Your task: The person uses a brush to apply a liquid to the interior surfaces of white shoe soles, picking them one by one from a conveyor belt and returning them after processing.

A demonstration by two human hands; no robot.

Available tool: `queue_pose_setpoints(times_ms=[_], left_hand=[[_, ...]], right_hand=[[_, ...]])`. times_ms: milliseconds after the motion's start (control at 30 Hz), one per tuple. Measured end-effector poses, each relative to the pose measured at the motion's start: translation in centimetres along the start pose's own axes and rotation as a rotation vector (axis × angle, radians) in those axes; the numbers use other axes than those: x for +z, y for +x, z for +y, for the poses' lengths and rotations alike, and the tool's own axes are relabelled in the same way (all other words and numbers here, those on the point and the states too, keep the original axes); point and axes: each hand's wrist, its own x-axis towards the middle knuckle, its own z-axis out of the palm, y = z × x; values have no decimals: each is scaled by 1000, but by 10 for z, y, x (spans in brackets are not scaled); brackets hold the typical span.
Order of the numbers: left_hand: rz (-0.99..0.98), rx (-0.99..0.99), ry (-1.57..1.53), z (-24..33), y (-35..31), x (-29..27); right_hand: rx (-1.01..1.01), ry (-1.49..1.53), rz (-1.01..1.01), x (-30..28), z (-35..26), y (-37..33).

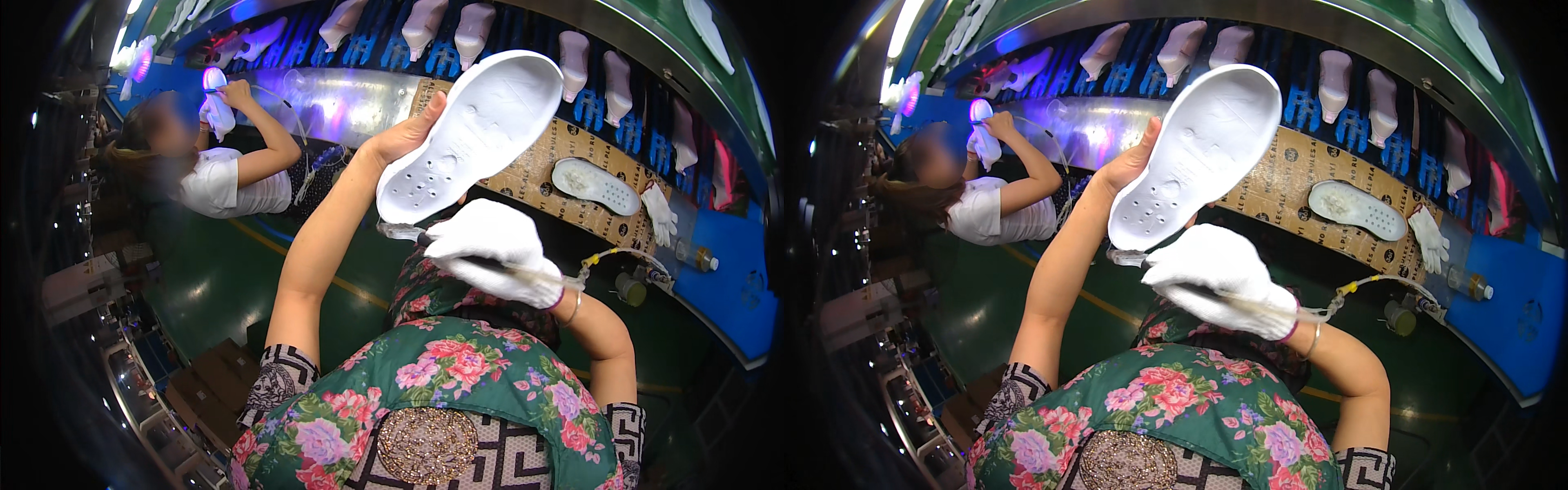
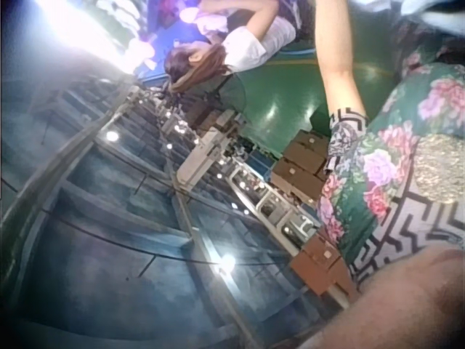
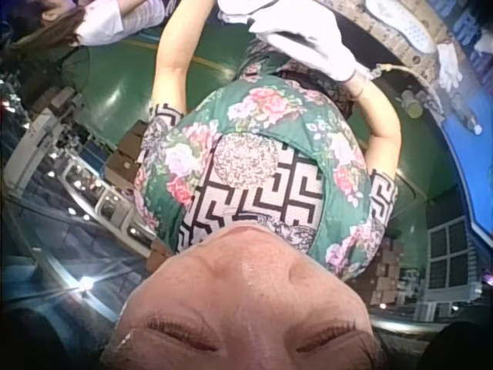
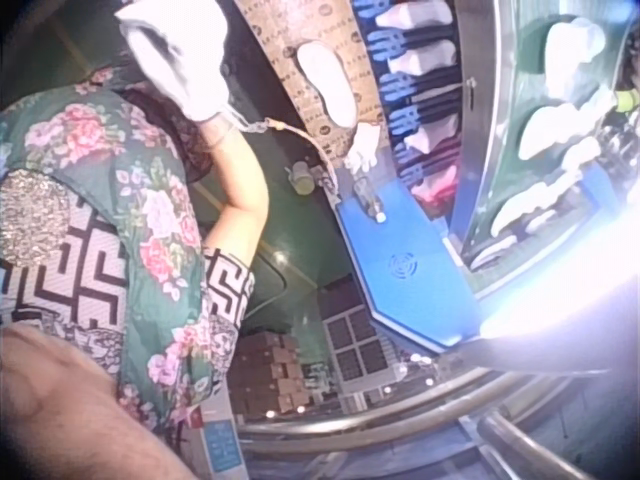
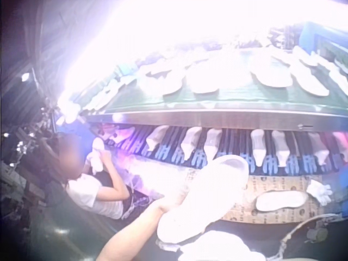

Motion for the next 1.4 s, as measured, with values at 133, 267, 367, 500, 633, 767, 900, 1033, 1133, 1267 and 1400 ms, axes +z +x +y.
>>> queue_pose_setpoints(times_ms=[133,267,367,500,633,767,900,1033,1133,1267,1400], left_hand=[[140,-57,223,9,4,16],[133,-262,599,23,11,19],[147,-369,897,30,14,19],[210,-364,1028,30,22,16],[202,-442,1196,37,29,11],[231,-357,1131,34,35,-17],[82,-167,177,22,24,-9],[-50,219,-259,-20,22,-22],[178,319,-90,-55,19,-15],[120,346,-285,-70,19,-1],[195,156,-104,-73,-3,5]], right_hand=[[-100,-190,113,-2,7,1],[-190,-332,-24,9,10,-5],[21,-99,-16,3,6,-3],[-46,-298,60,-4,16,2],[-52,-228,10,-3,19,1],[25,-281,-19,-17,24,7],[427,269,140,-19,19,1],[528,296,520,-37,25,7],[415,-17,502,-51,25,22],[335,-225,304,-61,25,26],[233,-320,179,-57,17,25]])
